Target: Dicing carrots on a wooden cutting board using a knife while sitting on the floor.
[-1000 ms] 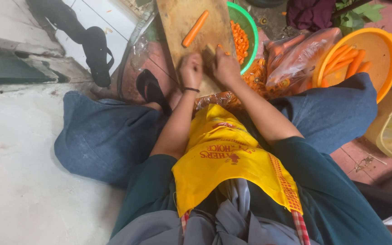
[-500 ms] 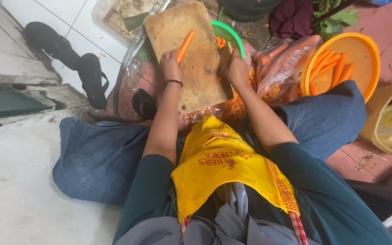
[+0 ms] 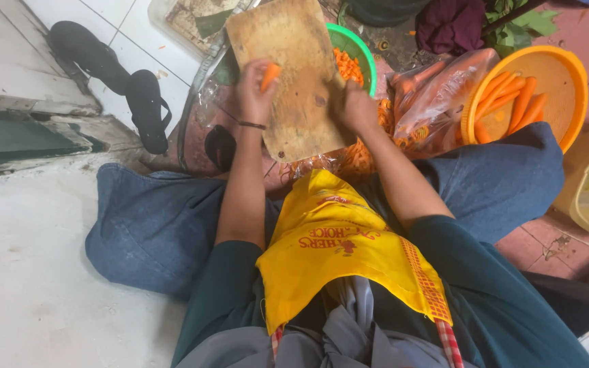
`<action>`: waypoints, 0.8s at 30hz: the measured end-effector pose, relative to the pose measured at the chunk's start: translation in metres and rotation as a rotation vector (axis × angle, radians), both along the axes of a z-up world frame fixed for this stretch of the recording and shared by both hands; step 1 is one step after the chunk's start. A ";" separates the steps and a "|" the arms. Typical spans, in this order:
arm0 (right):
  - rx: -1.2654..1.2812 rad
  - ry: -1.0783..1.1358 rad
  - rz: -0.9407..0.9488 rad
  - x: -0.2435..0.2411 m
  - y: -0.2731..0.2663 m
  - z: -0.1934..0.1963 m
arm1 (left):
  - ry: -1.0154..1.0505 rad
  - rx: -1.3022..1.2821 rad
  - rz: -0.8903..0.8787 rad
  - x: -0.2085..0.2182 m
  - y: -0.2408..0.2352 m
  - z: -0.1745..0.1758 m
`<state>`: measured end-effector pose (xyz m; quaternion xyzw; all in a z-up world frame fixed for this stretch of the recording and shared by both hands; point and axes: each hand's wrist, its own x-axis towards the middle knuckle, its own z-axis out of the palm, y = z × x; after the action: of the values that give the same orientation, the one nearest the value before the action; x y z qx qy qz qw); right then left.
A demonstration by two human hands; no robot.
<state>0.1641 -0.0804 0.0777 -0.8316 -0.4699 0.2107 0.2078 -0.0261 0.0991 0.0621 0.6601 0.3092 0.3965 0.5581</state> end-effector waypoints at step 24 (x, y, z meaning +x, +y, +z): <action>0.091 0.009 -0.001 -0.033 0.015 -0.024 | 0.622 0.481 -0.110 0.033 -0.085 -0.042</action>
<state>0.1315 -0.0654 0.0537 -0.8205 -0.4779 0.1927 0.2476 0.0070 0.0145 0.0199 0.8761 0.3259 0.2084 0.2876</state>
